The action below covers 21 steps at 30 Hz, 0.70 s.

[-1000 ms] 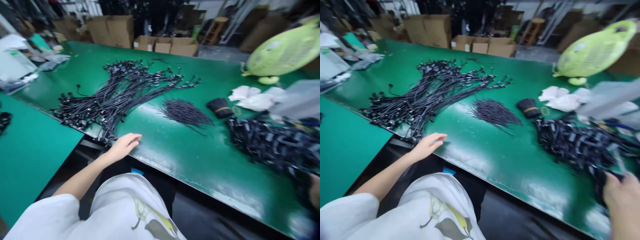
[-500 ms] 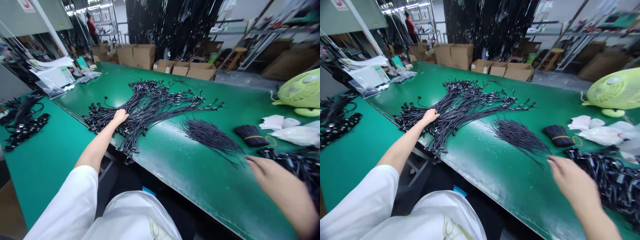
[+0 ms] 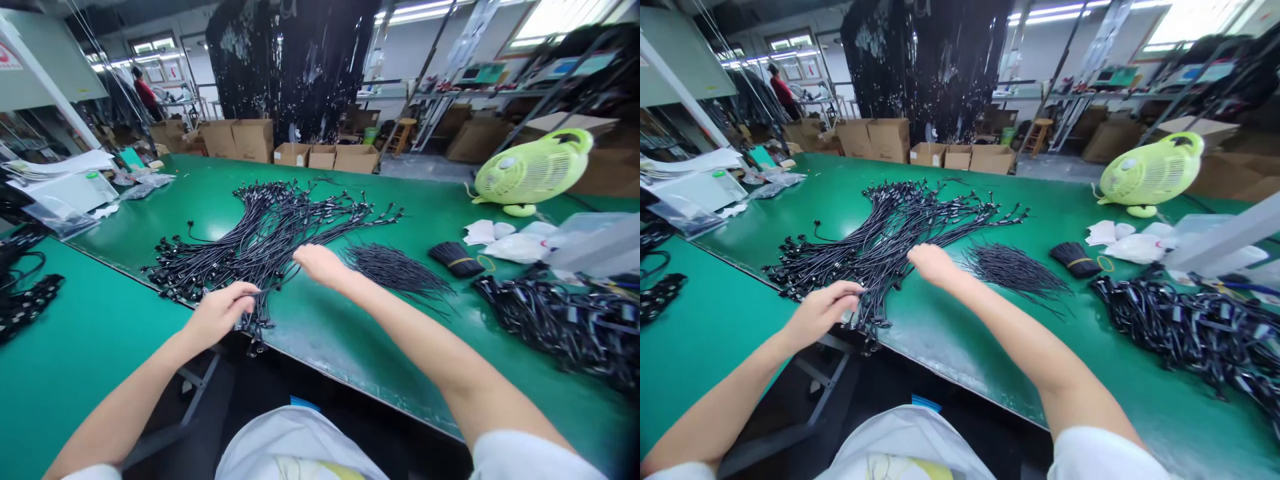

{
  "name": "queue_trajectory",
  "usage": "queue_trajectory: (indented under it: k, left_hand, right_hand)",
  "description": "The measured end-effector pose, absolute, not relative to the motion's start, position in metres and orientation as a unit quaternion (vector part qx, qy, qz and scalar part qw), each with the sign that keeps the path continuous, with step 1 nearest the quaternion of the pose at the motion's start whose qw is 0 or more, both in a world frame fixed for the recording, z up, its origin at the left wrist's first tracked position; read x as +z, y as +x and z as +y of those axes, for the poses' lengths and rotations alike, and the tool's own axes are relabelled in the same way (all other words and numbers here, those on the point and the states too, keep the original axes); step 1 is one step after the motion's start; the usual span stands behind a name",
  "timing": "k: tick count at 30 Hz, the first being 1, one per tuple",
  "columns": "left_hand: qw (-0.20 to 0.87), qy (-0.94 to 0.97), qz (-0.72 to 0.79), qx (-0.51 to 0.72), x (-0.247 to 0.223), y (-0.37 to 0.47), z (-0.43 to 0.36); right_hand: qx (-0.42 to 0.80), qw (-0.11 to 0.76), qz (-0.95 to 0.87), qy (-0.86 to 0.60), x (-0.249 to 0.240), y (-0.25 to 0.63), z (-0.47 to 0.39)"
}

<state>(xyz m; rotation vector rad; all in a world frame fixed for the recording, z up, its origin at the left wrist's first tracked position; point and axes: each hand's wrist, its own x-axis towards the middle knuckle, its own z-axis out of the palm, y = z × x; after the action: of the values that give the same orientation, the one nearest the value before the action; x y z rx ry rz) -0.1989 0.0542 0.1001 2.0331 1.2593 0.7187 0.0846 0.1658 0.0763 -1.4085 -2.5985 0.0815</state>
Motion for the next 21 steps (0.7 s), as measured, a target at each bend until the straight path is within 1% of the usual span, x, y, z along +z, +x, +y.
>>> queue_trajectory:
  k: [3,5,6,8,10,12,14,16,18,19,21]
  left_hand:
    - [0.367,0.639,0.548,0.396,0.106,-0.244,0.054]
    - [0.414,0.567,0.547,0.456,0.105,-0.259,0.053]
    - [0.439,0.547,0.54,0.466,0.105,-0.262,0.053]
    - [0.494,0.537,0.516,0.448,0.107,-0.259,0.05]
    - [0.543,0.546,0.486,0.414,0.114,-0.255,0.047]
    - [0.575,0.552,0.465,0.384,0.121,-0.256,0.044]
    - [0.584,0.557,0.469,0.359,0.122,-0.264,0.042]
    - [0.572,0.569,0.491,0.329,0.116,-0.274,0.043]
    - [0.554,0.583,0.513,0.302,0.102,-0.284,0.047]
    - [0.551,0.584,0.515,0.3,0.094,-0.288,0.049]
    - [0.563,0.565,0.499,0.339,0.079,-0.29,0.054]
  right_hand:
    - [0.015,0.129,-0.845,-0.519,0.075,0.109,0.182]
    - [0.004,0.179,-0.84,-0.512,0.073,0.11,0.178]
    - [-0.003,0.204,-0.847,-0.491,0.071,0.102,0.172]
    - [-0.017,0.226,-0.872,-0.433,0.066,0.072,0.161]
    - [-0.027,0.187,-0.895,-0.404,0.064,0.041,0.157]
    - [-0.037,0.144,-0.89,-0.431,0.068,0.027,0.161]
    - [-0.047,0.138,-0.866,-0.478,0.082,0.041,0.17]
    - [-0.063,0.169,-0.836,-0.519,0.104,0.075,0.181]
    - [-0.09,0.221,-0.79,-0.565,0.128,0.118,0.189]
    - [-0.115,0.257,-0.757,-0.59,0.138,0.137,0.191]
    - [-0.166,0.27,-0.734,-0.601,0.151,0.166,0.185]
